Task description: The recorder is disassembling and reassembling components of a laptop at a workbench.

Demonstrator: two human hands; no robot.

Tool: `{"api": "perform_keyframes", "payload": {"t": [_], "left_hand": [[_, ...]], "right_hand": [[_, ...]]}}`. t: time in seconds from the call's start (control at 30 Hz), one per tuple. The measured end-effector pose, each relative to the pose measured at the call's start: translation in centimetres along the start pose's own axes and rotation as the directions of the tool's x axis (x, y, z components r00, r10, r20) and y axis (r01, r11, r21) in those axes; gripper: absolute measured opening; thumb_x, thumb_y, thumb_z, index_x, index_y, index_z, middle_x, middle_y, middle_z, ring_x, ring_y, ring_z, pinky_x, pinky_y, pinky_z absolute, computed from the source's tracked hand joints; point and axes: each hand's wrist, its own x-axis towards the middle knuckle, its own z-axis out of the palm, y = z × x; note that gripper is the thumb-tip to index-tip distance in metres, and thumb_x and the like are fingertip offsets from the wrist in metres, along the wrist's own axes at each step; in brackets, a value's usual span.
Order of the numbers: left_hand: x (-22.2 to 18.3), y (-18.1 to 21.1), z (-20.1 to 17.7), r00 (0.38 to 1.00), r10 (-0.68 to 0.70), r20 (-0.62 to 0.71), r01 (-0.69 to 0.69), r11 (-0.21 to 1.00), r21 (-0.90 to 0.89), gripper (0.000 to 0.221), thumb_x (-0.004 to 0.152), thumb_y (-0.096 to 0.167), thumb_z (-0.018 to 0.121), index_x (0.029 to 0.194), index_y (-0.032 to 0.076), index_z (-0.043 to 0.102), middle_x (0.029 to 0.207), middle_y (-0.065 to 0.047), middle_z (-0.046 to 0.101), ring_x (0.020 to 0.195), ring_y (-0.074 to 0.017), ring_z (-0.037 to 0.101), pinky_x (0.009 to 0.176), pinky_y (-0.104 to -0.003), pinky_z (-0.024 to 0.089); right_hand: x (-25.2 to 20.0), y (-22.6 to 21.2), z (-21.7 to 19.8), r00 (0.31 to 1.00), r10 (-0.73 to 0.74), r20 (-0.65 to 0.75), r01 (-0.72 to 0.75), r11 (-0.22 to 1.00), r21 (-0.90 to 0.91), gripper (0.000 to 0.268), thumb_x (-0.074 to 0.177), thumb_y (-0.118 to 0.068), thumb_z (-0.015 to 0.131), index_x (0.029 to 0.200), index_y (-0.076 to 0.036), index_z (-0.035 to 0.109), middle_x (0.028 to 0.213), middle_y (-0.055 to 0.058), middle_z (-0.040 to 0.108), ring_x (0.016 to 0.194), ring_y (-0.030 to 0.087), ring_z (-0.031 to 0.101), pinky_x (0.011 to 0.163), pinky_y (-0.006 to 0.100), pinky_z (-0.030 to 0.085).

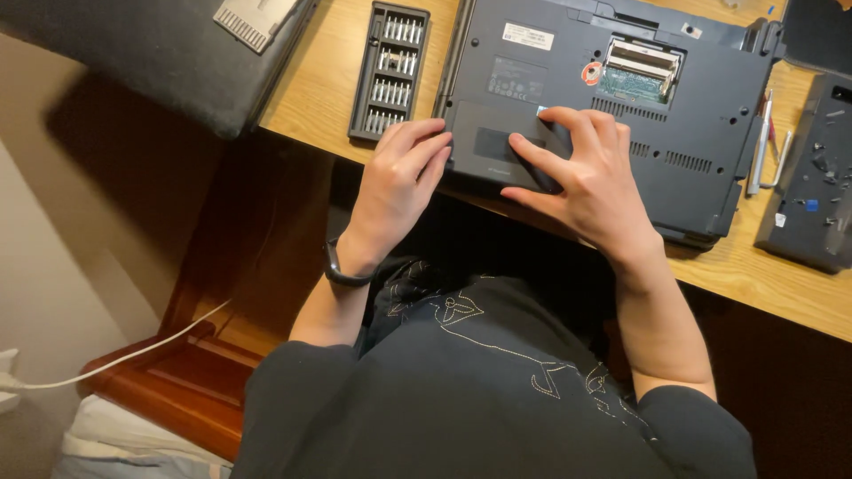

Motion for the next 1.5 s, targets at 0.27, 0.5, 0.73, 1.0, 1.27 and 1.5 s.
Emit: {"api": "perform_keyframes", "payload": {"t": [0.27, 0.5, 0.73, 1.0, 1.27, 1.5], "left_hand": [[0.3, 1.7, -0.5, 0.993, 0.030, 0.118, -0.040, 0.996, 0.085, 0.036, 0.094, 0.011, 0.077, 0.129, 0.005, 0.070, 0.126, -0.014, 0.062, 0.113, -0.0337, 0.059, 0.097, -0.040, 0.053], [0.7, 2.6, -0.2, 0.957, 0.125, 0.260, -0.193, 0.947, 0.257, 0.051, 0.087, 0.027, 0.083, 0.129, 0.004, 0.067, 0.142, -0.013, 0.057, 0.116, -0.0337, 0.054, 0.097, -0.042, 0.052], [1.7, 3.5, 2.1, 0.954, 0.161, 0.254, -0.268, 0.838, 0.474, 0.048, 0.085, 0.035, 0.081, 0.119, 0.002, 0.069, 0.133, -0.016, 0.060, 0.122, -0.0355, 0.054, 0.107, -0.051, 0.046], [3.1, 4.8, 6.4, 0.877, 0.355, 0.324, -0.390, 0.919, 0.048, 0.026, 0.093, 0.014, 0.077, 0.116, 0.002, 0.070, 0.131, -0.015, 0.064, 0.127, -0.0365, 0.058, 0.110, -0.047, 0.047], [3.2, 5.5, 6.2, 0.872, 0.331, 0.360, -0.393, 0.913, 0.114, 0.027, 0.093, 0.016, 0.077, 0.115, 0.002, 0.069, 0.131, -0.017, 0.064, 0.128, -0.0375, 0.057, 0.109, -0.048, 0.047], [2.7, 5.1, 6.5, 0.894, 0.318, 0.315, -0.356, 0.932, 0.072, 0.030, 0.092, 0.017, 0.079, 0.116, 0.004, 0.069, 0.132, -0.016, 0.064, 0.129, -0.0378, 0.057, 0.109, -0.049, 0.047]], "right_hand": [[-0.2, 0.1, 0.3, 1.000, 0.008, -0.005, -0.008, 1.000, 0.012, 0.053, 0.084, -0.041, 0.088, 0.130, -0.018, 0.075, 0.140, 0.012, 0.057, 0.127, 0.034, 0.049, 0.107, 0.047, 0.038], [-0.8, 0.2, -0.7, 1.000, 0.023, 0.018, -0.023, 1.000, 0.003, 0.079, 0.079, -0.049, 0.087, 0.144, -0.012, 0.061, 0.145, 0.017, 0.052, 0.133, 0.035, 0.046, 0.110, 0.051, 0.035], [-6.5, 2.8, -3.2, 0.983, 0.177, -0.039, -0.173, 0.981, 0.086, 0.095, 0.073, -0.043, 0.090, 0.149, -0.003, 0.049, 0.146, 0.019, 0.050, 0.135, 0.040, 0.046, 0.116, 0.051, 0.035], [-13.9, 10.4, -4.6, 0.767, 0.551, -0.328, -0.581, 0.814, 0.011, 0.007, 0.109, -0.006, 0.080, 0.112, -0.002, 0.075, 0.121, 0.007, 0.068, 0.115, 0.026, 0.058, 0.098, 0.038, 0.049], [-14.5, 13.8, -3.0, 0.778, 0.534, -0.332, -0.620, 0.738, -0.267, 0.012, 0.092, -0.016, 0.084, 0.095, -0.006, 0.077, 0.107, 0.007, 0.063, 0.109, 0.029, 0.054, 0.097, 0.043, 0.043], [-14.8, 15.0, -2.2, 0.714, 0.540, -0.446, -0.673, 0.705, -0.223, 0.014, 0.100, -0.009, 0.079, 0.092, -0.001, 0.070, 0.100, 0.013, 0.064, 0.102, 0.032, 0.060, 0.091, 0.044, 0.049]]}}
